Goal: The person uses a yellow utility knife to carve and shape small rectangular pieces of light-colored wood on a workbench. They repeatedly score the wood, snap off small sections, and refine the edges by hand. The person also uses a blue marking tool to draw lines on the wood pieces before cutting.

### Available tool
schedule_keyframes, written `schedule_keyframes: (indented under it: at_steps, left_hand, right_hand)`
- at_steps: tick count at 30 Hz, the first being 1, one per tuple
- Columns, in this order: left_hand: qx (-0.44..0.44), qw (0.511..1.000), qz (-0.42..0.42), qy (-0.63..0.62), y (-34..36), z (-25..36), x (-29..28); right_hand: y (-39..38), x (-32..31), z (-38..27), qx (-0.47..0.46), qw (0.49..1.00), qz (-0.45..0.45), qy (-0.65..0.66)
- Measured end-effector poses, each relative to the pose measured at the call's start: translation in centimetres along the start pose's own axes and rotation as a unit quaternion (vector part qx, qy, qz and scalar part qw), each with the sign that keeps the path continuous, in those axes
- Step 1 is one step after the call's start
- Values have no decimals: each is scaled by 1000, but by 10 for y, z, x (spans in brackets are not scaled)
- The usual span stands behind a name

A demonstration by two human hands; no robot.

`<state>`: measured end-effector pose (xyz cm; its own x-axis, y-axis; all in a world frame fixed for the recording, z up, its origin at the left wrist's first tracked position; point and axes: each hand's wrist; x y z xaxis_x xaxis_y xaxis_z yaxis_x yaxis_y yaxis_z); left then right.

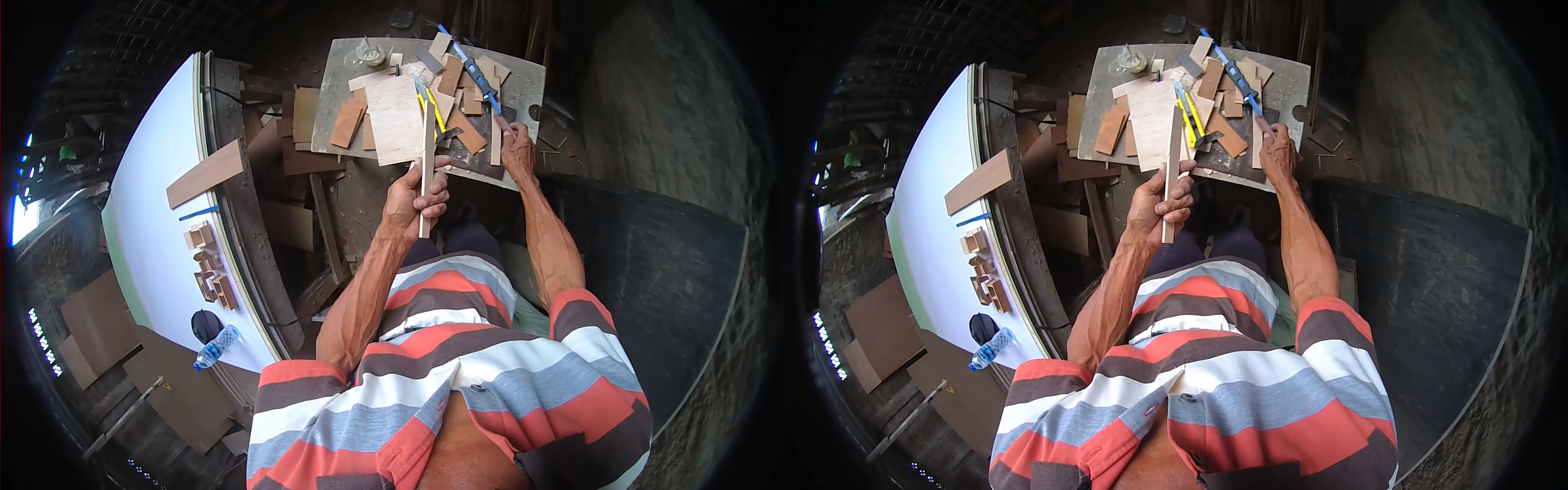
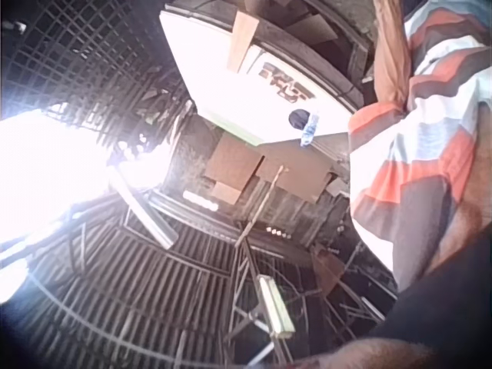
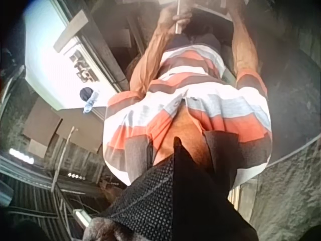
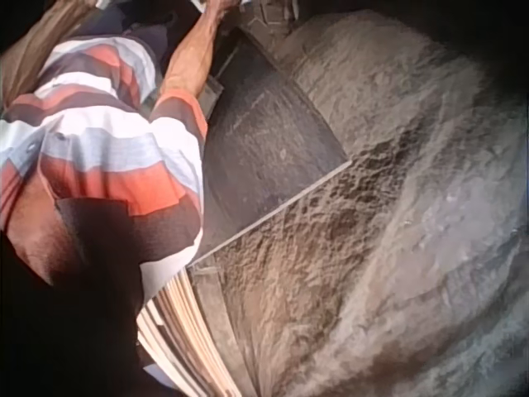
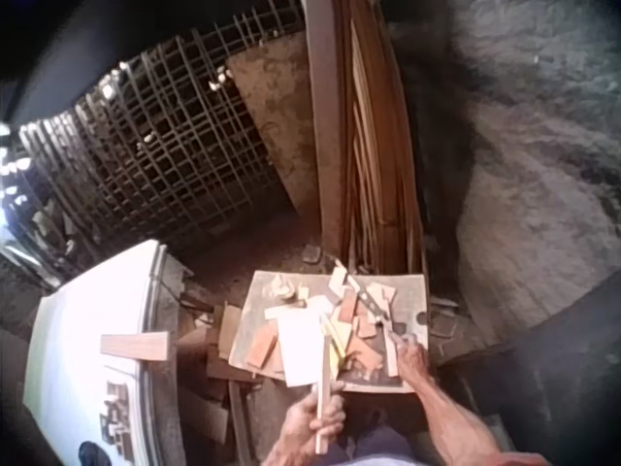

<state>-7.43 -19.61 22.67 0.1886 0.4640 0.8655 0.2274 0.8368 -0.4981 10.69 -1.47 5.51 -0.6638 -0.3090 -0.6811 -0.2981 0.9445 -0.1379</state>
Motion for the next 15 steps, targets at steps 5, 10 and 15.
schedule_keyframes:
  at_steps: [5, 10, 15]
  left_hand:
    - [42, 998, -10, 34, 4, 16, -16]
    - [107, 967, 183, 140, 19, 27, -25]
    - [114, 937, 271, 190, 35, 40, -40]
  right_hand:
    - [-6, -2, -28, -112, 968, 158, -161]
    - [-53, -6, -96, -13, 957, -147, 251]
    - [-90, -1, -157, -56, 941, -227, 245]
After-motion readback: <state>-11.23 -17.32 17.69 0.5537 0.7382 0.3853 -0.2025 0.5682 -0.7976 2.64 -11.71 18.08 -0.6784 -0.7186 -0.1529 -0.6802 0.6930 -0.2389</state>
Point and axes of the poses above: each hand's wrist, its own y-axis towards the middle knuckle, its own x-axis out of the palm, z = x × y, and after that the axes turned 8 degrees about -x, right-handed
